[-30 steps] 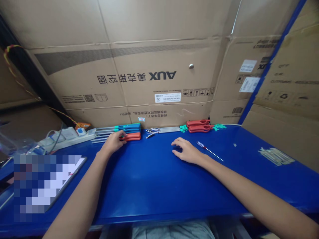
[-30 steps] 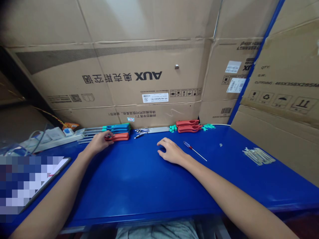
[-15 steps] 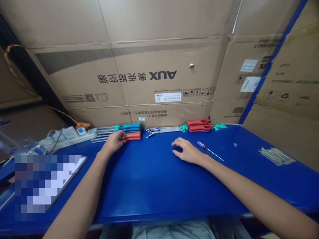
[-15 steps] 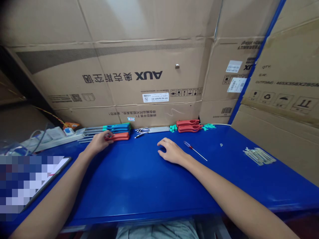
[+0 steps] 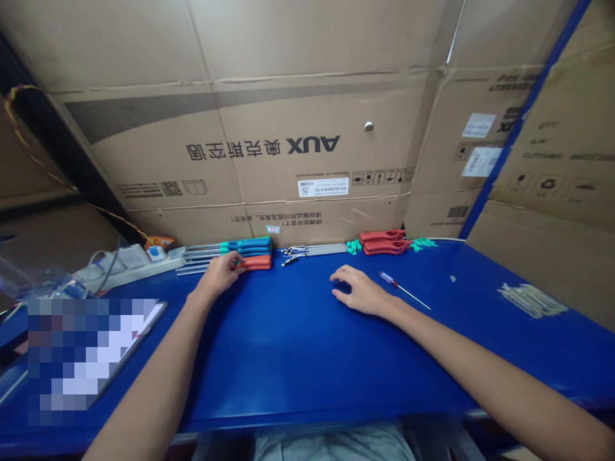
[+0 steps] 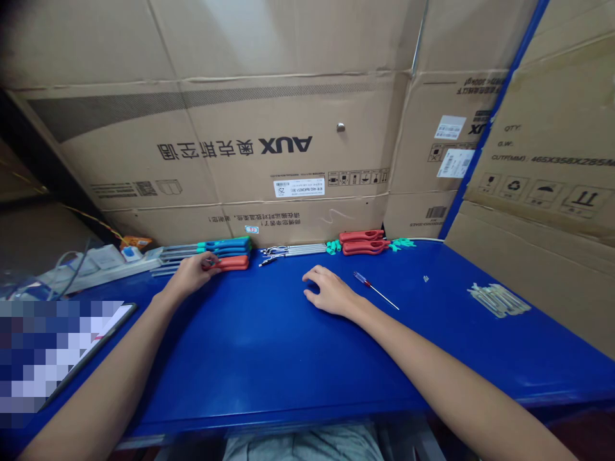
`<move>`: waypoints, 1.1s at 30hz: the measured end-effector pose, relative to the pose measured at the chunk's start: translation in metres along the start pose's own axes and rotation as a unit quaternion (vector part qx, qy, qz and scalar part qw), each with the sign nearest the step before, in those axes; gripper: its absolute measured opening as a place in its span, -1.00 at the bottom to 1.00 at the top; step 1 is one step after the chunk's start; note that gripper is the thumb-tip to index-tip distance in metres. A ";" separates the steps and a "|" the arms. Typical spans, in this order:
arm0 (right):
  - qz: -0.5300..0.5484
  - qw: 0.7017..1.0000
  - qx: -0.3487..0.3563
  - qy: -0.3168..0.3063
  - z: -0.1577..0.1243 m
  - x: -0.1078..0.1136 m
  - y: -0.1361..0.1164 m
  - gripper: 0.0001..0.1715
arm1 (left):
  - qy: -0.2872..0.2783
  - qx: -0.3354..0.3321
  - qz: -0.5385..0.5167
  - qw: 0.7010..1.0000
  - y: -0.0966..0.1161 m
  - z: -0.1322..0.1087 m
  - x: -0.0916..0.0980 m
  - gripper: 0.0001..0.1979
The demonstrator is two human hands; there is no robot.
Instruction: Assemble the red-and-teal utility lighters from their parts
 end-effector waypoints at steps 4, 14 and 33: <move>0.001 1.000 0.004 0.002 0.000 0.000 0.001 -0.72 | 0.003 0.000 -0.001 1.000 0.003 -0.001 0.001 -0.81; -0.003 1.000 0.002 0.000 0.000 0.000 0.000 -0.72 | 0.008 -0.014 0.003 1.000 0.005 -0.001 0.003 -0.81; -0.227 0.911 -0.323 0.121 0.001 0.086 0.095 -0.65 | 0.015 -0.028 0.016 0.999 0.007 0.001 0.005 -0.82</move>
Point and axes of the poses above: each hand's wrist, its own z-axis towards the middle knuckle, its own x-axis out of the back of the hand, y = z × x, the point moved 2 cm from there along z, towards the middle knuckle, and after that the axes turned 5 degrees about -x, right-handed, at the moved point
